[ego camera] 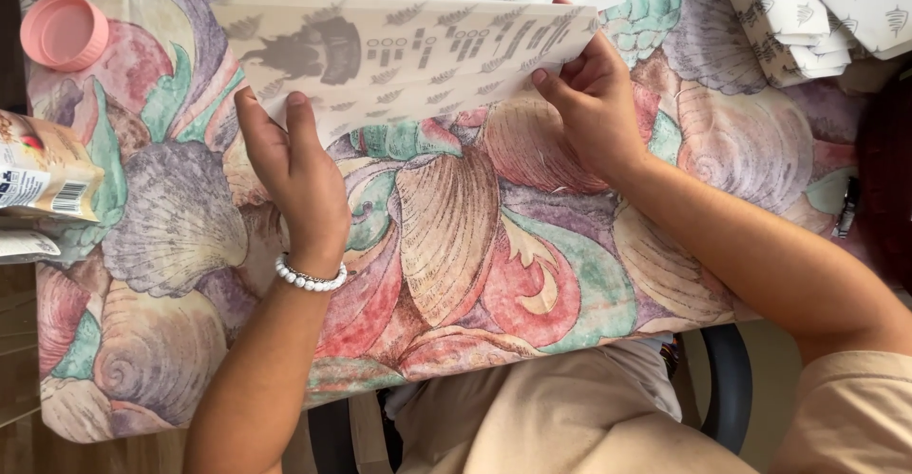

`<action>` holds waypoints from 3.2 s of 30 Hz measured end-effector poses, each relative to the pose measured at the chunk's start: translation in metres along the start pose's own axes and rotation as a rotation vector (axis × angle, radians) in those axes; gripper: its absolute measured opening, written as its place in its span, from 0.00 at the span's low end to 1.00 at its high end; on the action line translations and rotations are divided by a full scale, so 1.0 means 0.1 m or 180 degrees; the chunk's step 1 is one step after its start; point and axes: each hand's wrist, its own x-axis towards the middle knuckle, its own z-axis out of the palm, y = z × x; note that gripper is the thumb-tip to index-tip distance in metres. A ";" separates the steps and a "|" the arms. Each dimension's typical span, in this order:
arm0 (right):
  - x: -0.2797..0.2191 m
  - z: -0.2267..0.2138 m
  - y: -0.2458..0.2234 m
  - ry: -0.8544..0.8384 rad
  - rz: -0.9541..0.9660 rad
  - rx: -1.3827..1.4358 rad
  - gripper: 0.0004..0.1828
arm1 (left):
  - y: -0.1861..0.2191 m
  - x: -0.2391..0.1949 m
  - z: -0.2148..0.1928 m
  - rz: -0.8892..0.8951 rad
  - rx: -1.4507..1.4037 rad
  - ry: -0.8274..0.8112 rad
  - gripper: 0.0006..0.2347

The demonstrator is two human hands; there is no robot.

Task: Folding and trimming printed paper sheets to prepare them for packaging.

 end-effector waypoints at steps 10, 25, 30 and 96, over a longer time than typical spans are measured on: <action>0.13 0.06 -0.72 -0.0267 -0.1944 -0.2094 0.22 | 0.07 -0.03 0.03 0.0085 0.0099 -0.0119 0.27; 0.33 0.60 -0.83 -0.0386 -0.2721 -0.2672 0.04 | 0.19 -0.06 0.04 0.0253 0.0061 -0.0188 0.17; 0.33 0.59 -0.84 -0.0411 -0.2722 -0.2707 0.02 | 0.13 -0.05 0.03 0.0210 0.0096 -0.0233 0.23; 0.19 0.42 -0.49 -0.2901 -0.1852 -0.5162 0.06 | -0.13 0.62 -0.06 0.4314 0.1970 -0.2586 0.04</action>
